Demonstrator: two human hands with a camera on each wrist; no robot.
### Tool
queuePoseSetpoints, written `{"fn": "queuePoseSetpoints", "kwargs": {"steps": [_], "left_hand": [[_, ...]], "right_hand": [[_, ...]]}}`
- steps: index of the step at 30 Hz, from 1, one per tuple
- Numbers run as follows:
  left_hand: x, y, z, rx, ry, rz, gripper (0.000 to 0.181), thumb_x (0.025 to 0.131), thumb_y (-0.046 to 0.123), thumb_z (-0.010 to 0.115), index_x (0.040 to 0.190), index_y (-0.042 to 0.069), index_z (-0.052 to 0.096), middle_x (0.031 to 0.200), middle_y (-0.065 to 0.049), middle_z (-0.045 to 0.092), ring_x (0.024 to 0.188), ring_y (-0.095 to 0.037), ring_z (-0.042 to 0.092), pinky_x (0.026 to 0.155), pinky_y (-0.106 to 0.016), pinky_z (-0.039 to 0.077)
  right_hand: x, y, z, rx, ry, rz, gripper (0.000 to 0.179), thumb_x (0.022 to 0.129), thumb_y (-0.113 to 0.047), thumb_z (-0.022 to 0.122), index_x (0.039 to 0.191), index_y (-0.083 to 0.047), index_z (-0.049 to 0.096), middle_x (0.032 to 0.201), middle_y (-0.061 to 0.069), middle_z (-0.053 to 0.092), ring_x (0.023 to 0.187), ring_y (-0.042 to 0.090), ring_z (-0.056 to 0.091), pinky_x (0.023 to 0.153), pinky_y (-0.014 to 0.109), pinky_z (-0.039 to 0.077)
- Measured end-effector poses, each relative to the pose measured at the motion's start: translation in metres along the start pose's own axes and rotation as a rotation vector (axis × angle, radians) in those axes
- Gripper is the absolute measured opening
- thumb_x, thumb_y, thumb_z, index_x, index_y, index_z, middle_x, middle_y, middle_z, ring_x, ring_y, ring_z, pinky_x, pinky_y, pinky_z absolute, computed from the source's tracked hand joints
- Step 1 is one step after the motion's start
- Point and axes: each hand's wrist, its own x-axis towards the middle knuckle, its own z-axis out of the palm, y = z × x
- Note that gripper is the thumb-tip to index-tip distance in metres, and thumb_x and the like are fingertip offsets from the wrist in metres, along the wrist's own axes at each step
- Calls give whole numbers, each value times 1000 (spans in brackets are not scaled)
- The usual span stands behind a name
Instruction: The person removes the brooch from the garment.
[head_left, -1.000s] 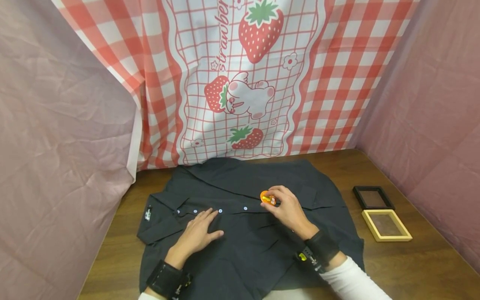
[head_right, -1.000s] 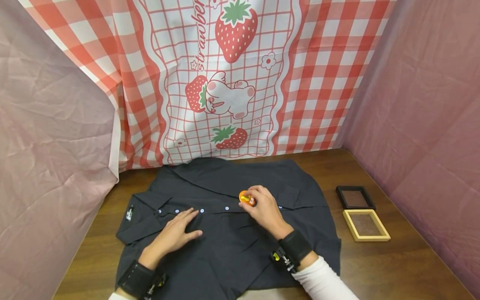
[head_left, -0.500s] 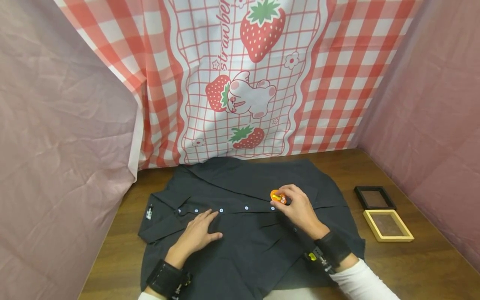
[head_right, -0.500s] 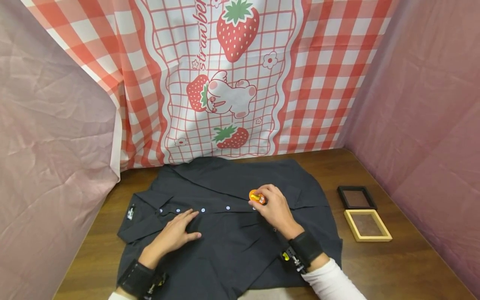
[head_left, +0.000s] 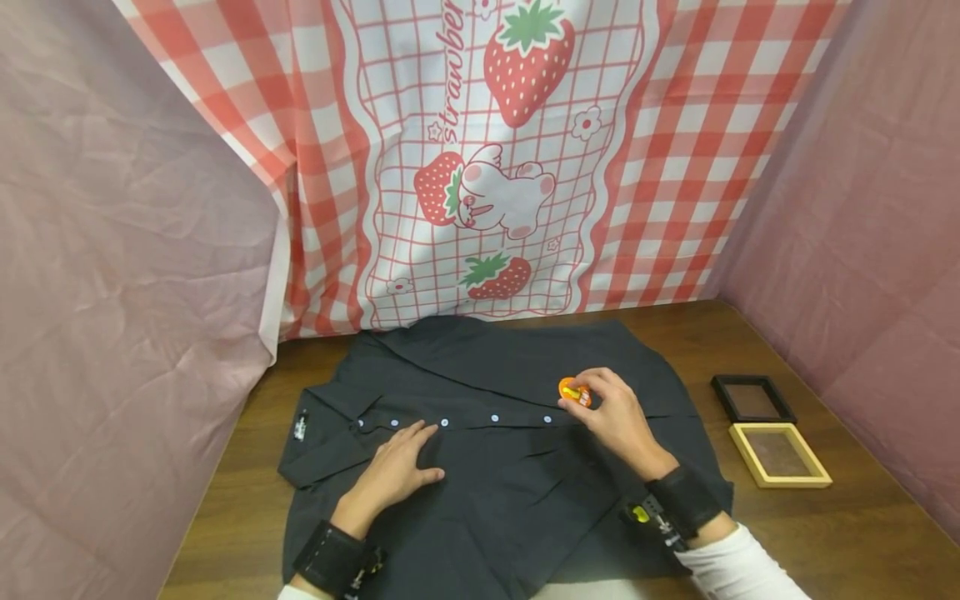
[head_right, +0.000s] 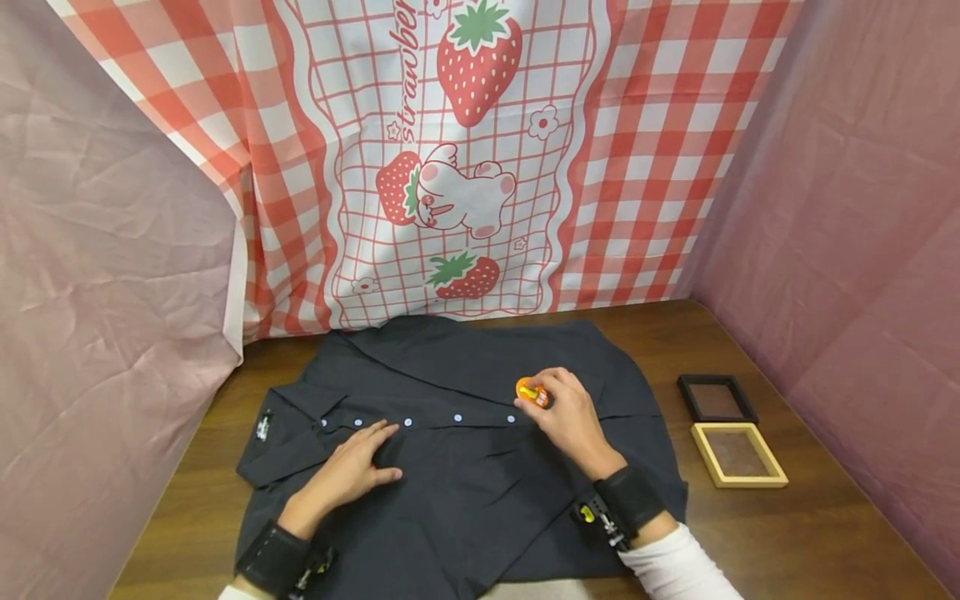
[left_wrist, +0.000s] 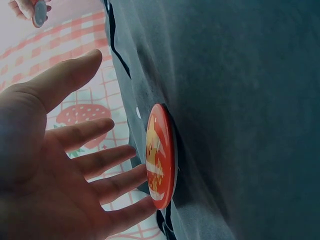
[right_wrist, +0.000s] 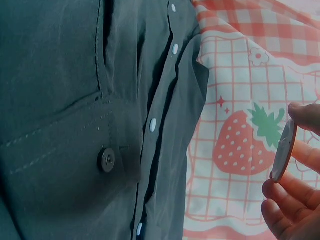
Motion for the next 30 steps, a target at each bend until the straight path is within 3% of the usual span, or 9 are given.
{"fn": "queuePoseSetpoints", "kwargs": {"steps": [5,23,30], "left_hand": [[0,1,0,-8,1,0,66,81,29,78,138,8,53,146,-21,48,137,-42,41,106,-64,34],[-1,0,-1,-15,2,-14,65,82,30,77,138,7,53,145,-22,47,138,-43,40,108,-63,33],[-1,0,-2,-13,-3,-19,65,83,31,76,138,8,53,146,-22,46,140,-46,35,108,-65,32]], "right_hand": [[-1,6,-5,-26,15,20,34,70,-22,88,95,-4,72,100,10,66,86,23,60,66,34,50],[-2,24,-22,-70,63,50,32,70,-14,87,96,-2,71,100,15,65,92,30,59,70,42,48],[-1,30,-30,-86,79,63,31,72,-12,85,97,-1,71,101,16,65,91,30,59,67,37,44]]}}
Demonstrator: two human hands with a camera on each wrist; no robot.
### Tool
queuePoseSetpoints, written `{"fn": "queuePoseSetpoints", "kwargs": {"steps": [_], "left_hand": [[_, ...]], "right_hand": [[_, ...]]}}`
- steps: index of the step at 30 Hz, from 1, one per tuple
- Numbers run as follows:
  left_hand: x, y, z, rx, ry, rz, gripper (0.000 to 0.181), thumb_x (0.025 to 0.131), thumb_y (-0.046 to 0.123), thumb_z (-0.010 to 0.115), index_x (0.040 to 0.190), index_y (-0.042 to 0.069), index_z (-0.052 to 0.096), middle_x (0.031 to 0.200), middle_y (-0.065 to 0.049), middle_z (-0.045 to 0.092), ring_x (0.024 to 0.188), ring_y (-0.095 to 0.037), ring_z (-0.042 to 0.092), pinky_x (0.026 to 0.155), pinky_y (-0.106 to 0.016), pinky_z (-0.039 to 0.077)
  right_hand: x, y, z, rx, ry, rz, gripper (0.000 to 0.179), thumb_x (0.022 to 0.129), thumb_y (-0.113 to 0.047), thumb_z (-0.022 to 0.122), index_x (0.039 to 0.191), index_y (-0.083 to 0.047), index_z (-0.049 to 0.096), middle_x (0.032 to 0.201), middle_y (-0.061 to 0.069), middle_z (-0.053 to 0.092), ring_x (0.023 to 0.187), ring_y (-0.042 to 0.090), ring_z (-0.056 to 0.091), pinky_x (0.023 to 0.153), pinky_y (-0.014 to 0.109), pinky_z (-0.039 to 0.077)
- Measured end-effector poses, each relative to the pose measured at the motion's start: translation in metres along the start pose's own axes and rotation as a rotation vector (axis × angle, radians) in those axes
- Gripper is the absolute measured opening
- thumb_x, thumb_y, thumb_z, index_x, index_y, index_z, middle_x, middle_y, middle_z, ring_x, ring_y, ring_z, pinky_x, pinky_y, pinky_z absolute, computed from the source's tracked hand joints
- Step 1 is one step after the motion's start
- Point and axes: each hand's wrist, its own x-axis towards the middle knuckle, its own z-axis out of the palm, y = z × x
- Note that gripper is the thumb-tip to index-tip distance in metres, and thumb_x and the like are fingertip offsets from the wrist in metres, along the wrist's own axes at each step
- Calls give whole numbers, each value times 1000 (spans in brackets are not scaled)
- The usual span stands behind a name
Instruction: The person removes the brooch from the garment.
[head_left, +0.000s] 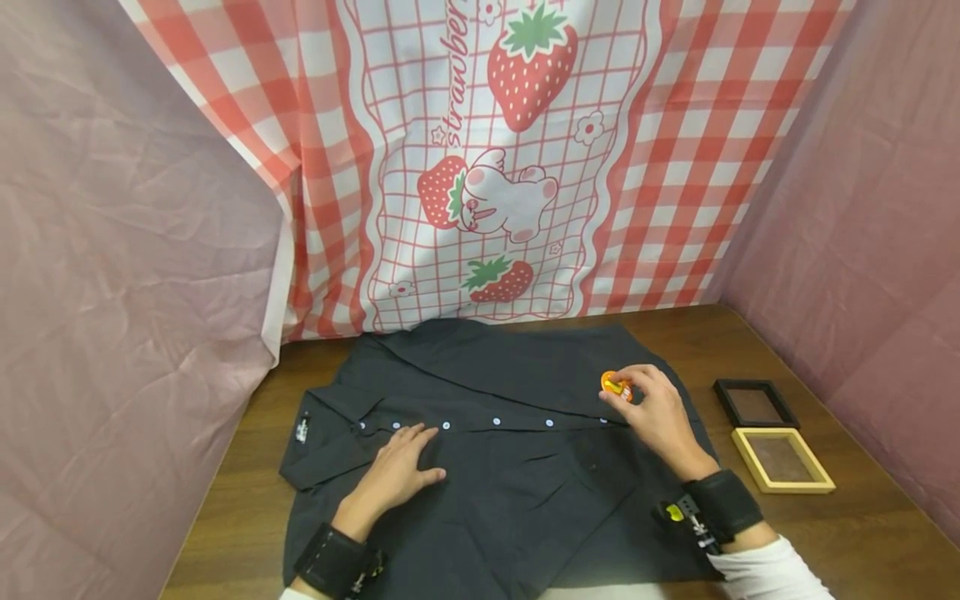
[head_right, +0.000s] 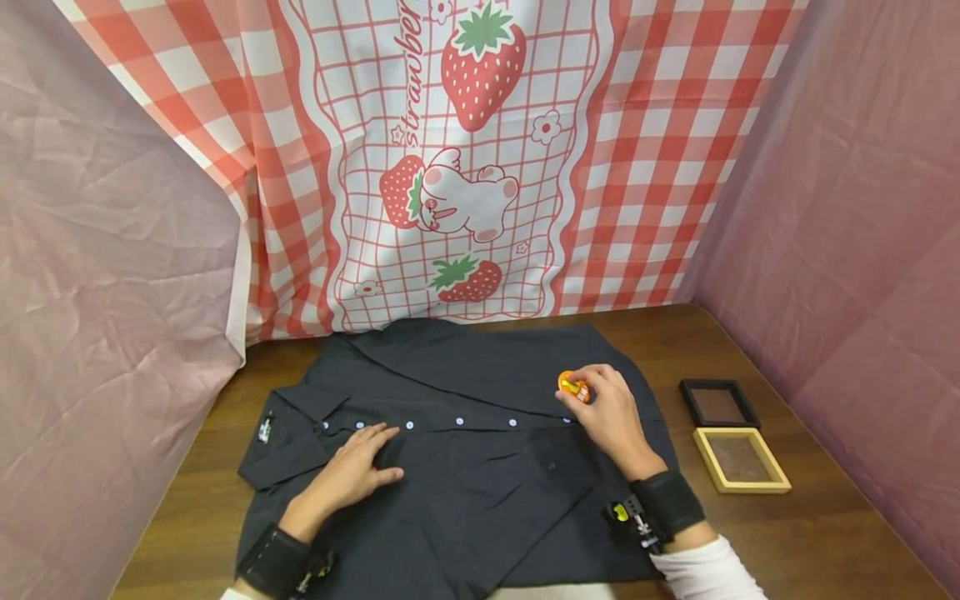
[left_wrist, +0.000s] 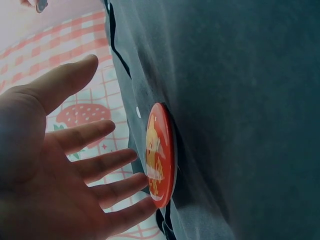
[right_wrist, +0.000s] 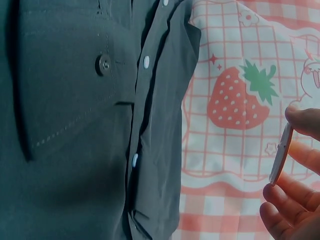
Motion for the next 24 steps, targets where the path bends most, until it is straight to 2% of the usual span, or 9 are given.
{"fn": "queuePoseSetpoints", "kwargs": {"steps": [12,19,24], "left_hand": [[0,0,3,-12,2,-11,64,83,30,76,138,7,53,148,-23,44,141,-47,32,110,-64,30],[-1,0,4,-22,0,-7,64,83,30,76,138,6,53,147,-24,44,141,-48,32,110,-65,30],[0,-1,2,-18,-2,-13,64,83,30,76,138,7,53,148,-23,44,141,-47,32,110,-64,30]], "right_hand": [[1,10,-10,-9,13,15,30,74,-10,83,100,0,71,101,18,64,88,31,60,67,35,45],[1,19,-19,-16,8,62,31,76,-11,82,103,1,71,101,20,63,86,33,60,64,30,44],[3,21,-25,-24,18,89,32,76,-11,82,103,3,70,105,24,61,91,37,56,69,38,42]]}}
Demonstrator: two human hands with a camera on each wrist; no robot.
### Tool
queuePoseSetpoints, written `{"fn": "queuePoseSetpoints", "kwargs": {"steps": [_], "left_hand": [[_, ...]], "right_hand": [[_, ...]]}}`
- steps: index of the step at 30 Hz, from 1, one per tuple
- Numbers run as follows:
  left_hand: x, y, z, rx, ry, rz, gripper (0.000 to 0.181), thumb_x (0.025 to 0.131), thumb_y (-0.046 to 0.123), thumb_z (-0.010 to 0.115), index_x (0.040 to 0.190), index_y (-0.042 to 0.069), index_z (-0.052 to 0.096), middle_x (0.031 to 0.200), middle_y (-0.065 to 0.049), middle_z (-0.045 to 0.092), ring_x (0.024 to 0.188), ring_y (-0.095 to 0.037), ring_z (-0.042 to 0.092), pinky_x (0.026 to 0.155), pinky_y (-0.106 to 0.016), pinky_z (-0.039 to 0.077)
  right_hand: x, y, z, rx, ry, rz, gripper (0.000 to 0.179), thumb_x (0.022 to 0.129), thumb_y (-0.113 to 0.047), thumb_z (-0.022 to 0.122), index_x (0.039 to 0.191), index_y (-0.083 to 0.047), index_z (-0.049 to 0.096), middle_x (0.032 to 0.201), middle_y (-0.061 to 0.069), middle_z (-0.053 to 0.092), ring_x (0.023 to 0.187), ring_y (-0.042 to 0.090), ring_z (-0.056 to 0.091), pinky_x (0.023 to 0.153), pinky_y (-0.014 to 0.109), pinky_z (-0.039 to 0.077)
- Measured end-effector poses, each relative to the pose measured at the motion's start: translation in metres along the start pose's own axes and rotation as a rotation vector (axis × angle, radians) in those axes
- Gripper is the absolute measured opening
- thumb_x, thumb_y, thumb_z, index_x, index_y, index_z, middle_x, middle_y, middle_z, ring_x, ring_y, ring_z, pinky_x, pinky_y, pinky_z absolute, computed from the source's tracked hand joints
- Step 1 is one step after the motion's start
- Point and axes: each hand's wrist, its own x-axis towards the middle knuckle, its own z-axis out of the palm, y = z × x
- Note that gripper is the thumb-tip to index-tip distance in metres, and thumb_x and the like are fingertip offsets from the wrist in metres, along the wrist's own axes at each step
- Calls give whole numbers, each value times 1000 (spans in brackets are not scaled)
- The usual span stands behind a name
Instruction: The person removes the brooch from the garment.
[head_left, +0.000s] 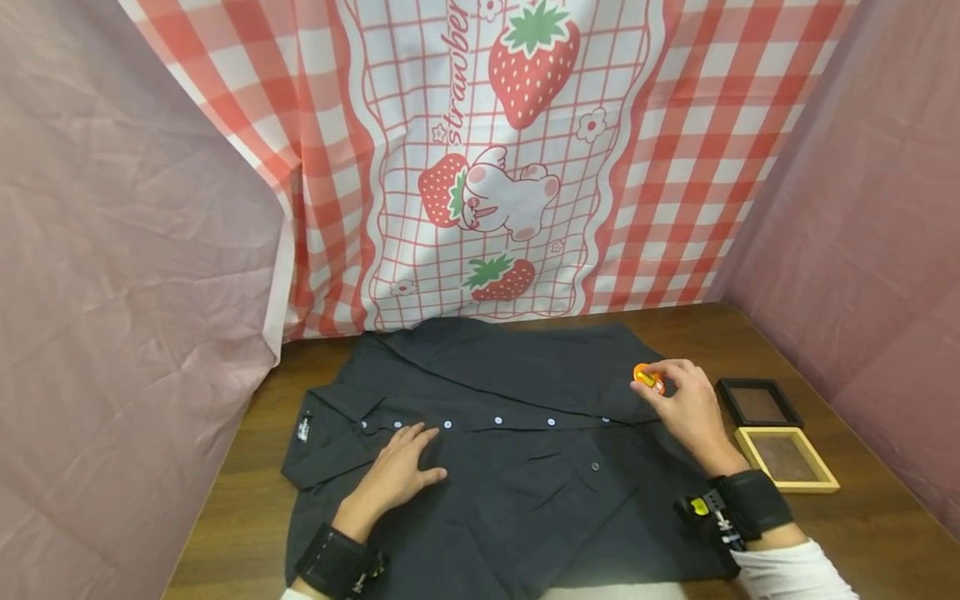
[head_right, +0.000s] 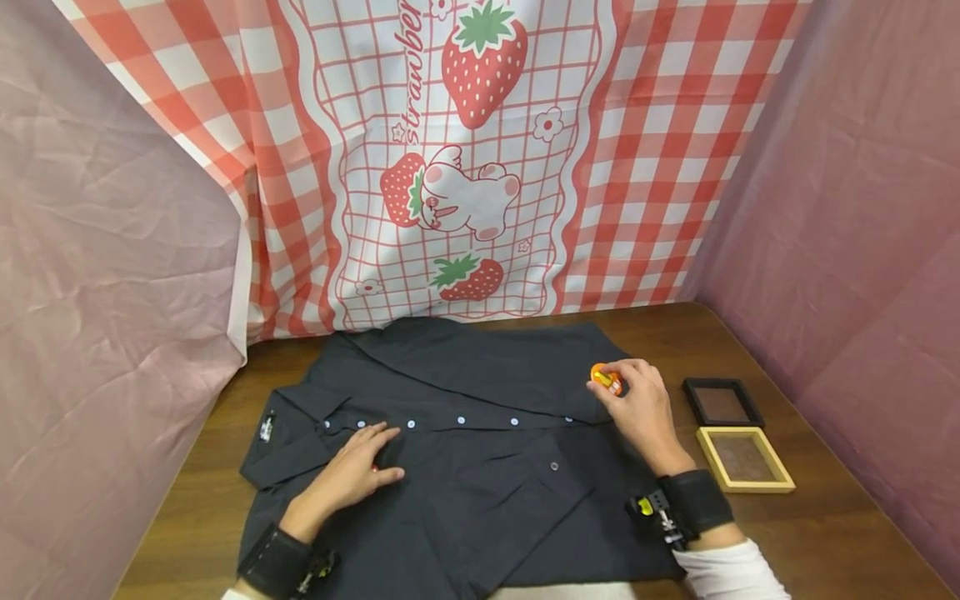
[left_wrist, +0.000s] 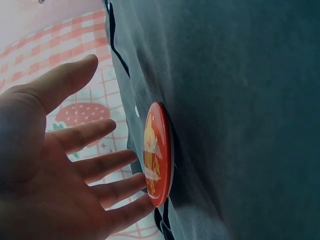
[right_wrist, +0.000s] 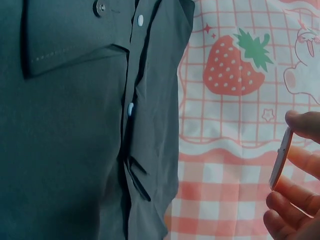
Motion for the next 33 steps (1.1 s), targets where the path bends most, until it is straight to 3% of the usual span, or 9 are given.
{"fn": "queuePoseSetpoints", "kwargs": {"steps": [6,23,33], "left_hand": [[1,0,-1,4,-4,3,63,83,30,76,138,7,53,148,-22,44,141,-46,33,110,-65,30],[1,3,-2,-8,-33,-24,66,84,31,76,140,6,50,148,-22,43,141,-45,34,110,-64,30],[2,1,0,-18,-33,-13,66,84,31,76,140,6,50,148,-23,43,141,-44,34,110,-64,30]], "right_hand": [[4,5,-6,-5,29,4,32,76,-11,82,102,3,70,104,24,61,91,39,58,70,43,43],[7,25,-24,-40,29,46,31,79,-11,79,104,4,69,105,25,59,91,41,60,67,36,44],[7,35,-35,-72,31,77,32,79,-11,79,105,5,68,108,30,58,96,46,56,76,56,43]]}}
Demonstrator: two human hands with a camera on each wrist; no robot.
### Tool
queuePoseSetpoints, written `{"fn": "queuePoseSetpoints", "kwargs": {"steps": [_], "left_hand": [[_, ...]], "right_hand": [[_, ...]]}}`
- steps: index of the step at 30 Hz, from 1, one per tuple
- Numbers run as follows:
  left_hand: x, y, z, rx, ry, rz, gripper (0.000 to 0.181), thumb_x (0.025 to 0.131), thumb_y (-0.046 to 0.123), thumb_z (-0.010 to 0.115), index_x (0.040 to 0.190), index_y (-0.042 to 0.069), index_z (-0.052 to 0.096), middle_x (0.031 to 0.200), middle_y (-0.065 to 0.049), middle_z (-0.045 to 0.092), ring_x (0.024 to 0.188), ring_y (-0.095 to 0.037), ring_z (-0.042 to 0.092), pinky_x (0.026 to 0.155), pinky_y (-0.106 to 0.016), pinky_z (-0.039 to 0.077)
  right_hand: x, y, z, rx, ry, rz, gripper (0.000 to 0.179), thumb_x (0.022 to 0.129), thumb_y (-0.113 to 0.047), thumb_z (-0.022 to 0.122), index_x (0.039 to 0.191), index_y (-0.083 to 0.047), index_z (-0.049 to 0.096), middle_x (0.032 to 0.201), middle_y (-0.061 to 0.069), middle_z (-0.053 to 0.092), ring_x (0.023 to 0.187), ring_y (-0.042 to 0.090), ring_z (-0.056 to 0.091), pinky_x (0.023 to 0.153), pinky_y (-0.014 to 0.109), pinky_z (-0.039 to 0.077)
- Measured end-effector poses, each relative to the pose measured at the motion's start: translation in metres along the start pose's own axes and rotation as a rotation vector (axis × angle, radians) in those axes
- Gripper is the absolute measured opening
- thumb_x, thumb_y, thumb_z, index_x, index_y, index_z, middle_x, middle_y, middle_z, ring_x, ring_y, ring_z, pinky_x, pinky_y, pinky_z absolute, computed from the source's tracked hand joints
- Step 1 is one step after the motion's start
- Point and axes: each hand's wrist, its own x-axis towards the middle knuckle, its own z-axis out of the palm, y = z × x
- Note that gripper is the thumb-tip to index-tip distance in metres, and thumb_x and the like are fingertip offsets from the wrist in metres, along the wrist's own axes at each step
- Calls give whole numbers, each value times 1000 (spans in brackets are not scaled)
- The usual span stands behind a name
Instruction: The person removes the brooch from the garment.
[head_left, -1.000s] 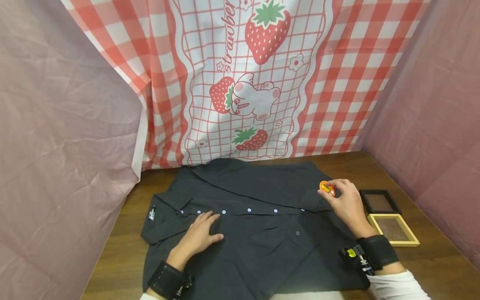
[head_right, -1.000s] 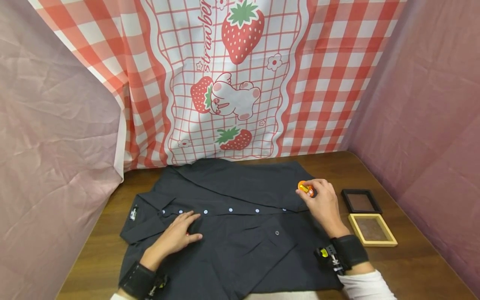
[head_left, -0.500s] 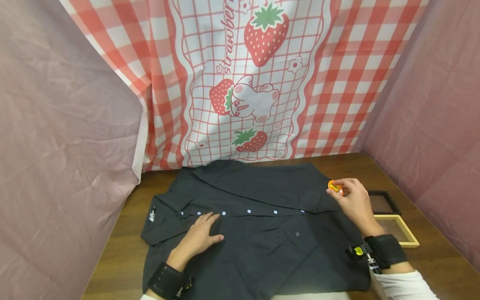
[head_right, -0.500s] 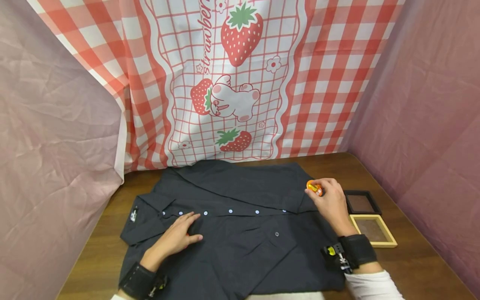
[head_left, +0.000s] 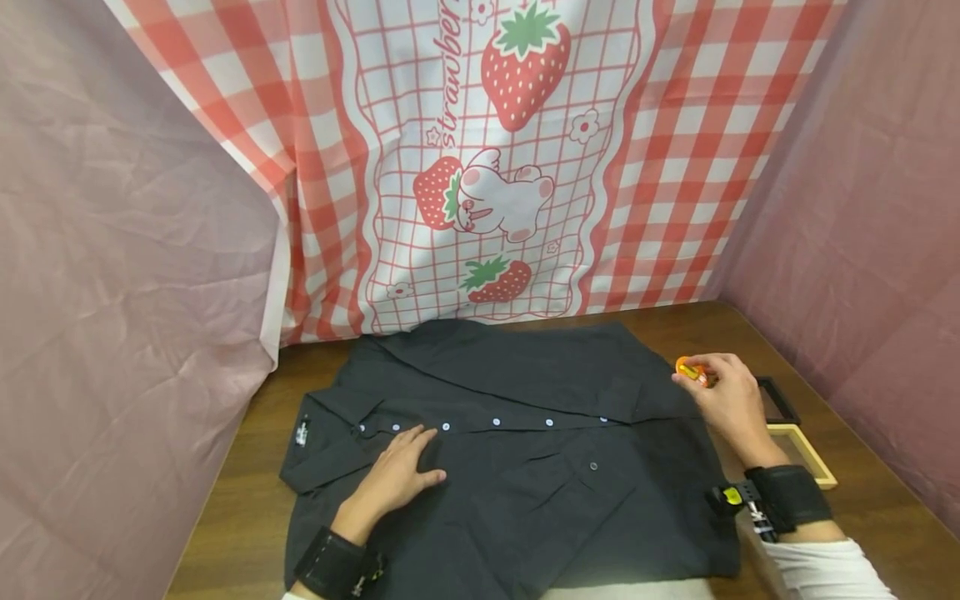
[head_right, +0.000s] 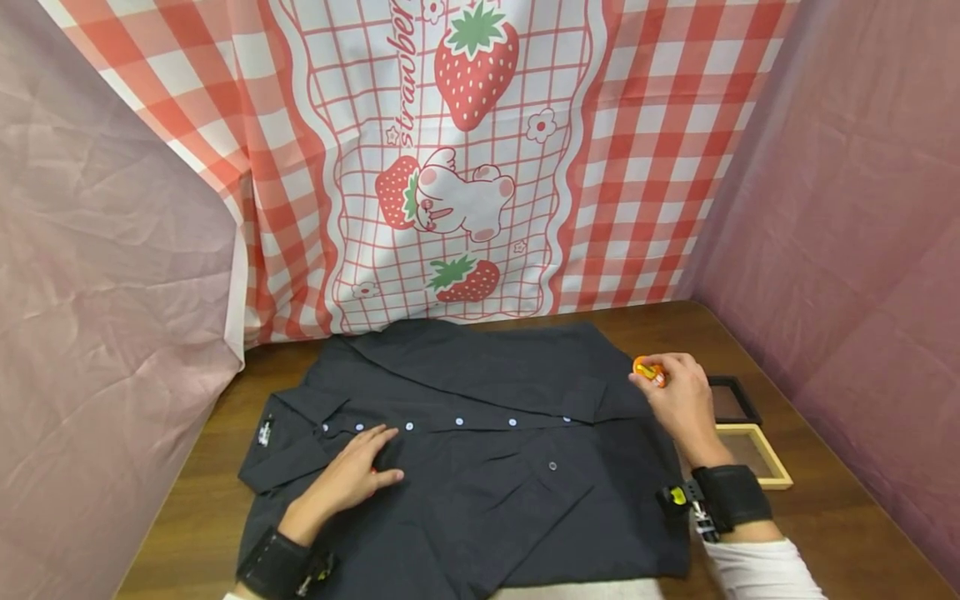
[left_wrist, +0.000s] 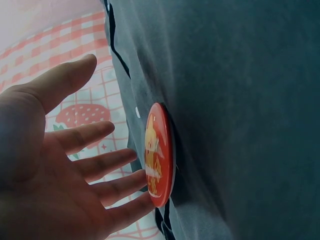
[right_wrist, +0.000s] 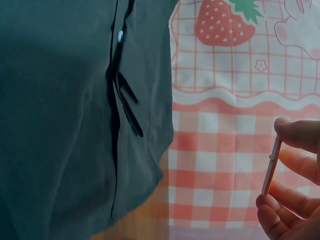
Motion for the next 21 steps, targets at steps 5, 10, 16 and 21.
{"fn": "queuePoseSetpoints", "kwargs": {"steps": [5,10,16,21], "left_hand": [[-1,0,1,-3,0,-2,67,84,31,76,140,6,50,149,-22,43,141,-44,34,110,-64,30],[-1,1,2,-1,-7,-18,66,84,31,75,140,6,50,149,-22,43,141,-44,34,111,-63,30],[-2,2,2,-2,-6,-19,66,84,30,76,139,6,51,148,-22,43,141,-44,35,110,-64,30],[-1,2,0,1,-1,-17,66,83,30,76,140,6,50,148,-23,43,140,-44,35,109,-65,31]], "right_hand": [[0,8,-3,-8,6,-4,31,79,-9,79,104,6,68,107,32,58,94,46,55,75,57,41],[-1,17,-10,-22,-15,37,34,82,-17,78,105,6,68,104,30,59,92,44,56,72,52,43],[0,25,-17,-50,-47,77,35,84,-19,76,106,7,67,106,31,57,94,46,55,75,57,43],[3,30,-21,-63,-89,110,35,86,-18,74,109,7,65,109,33,56,97,48,54,79,60,44]]}}
